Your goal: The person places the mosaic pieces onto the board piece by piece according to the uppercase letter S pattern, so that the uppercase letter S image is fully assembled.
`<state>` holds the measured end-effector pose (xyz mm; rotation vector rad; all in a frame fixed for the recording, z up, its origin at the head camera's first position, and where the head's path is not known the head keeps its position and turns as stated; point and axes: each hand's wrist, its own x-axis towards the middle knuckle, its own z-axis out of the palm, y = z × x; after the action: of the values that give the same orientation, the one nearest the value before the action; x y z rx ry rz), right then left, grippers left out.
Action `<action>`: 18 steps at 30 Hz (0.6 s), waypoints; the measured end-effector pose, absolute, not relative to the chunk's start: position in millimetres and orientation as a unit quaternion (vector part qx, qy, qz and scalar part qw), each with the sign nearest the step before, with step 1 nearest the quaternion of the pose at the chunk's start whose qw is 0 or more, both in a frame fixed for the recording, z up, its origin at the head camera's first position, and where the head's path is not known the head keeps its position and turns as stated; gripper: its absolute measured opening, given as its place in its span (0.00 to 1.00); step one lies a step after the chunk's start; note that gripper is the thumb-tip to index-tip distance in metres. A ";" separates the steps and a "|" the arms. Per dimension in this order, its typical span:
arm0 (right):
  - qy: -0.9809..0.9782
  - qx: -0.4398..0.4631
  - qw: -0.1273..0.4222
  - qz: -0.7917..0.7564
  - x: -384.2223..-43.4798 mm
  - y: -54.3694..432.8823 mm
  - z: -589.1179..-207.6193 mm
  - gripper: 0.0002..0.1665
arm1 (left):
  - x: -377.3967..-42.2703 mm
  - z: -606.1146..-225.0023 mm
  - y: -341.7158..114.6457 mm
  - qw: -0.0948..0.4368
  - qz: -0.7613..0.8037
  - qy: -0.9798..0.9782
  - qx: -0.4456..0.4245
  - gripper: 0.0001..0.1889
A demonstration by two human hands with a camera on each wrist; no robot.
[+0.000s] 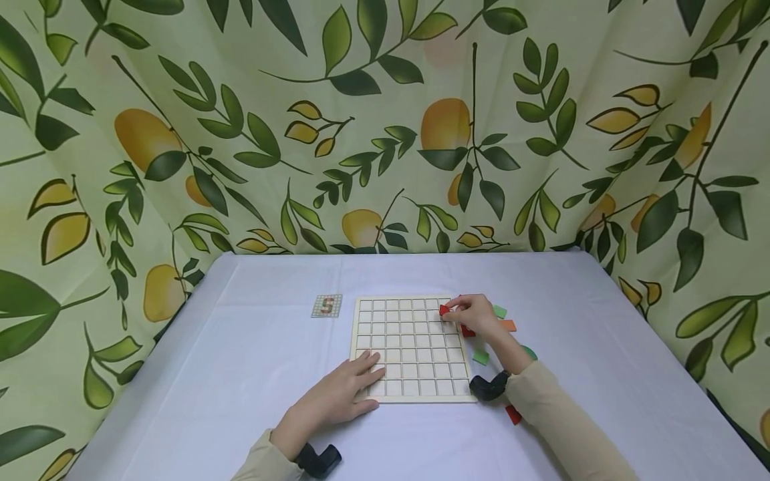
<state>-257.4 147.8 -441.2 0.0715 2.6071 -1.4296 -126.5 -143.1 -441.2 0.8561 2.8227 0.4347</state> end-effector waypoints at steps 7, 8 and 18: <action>0.873 0.007 0.081 -0.481 -260.2 138.6 -445.0 0.17 | -125.2 -443.2 -142.7 0.085 0.155 0.945 0.276 0.29; 0.873 0.002 0.082 -0.482 -260.4 137.2 -445.6 0.17 | -125.0 -443.4 -142.7 0.085 0.156 0.945 0.275 0.29; 0.856 -0.012 0.100 -0.506 -261.7 125.5 -448.9 0.16 | -123.9 -444.6 -142.1 0.081 0.166 0.944 0.274 0.29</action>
<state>-261.7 125.5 -448.9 -0.0367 2.5319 -1.4973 -123.9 -142.1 -444.6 0.8190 2.8207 0.4975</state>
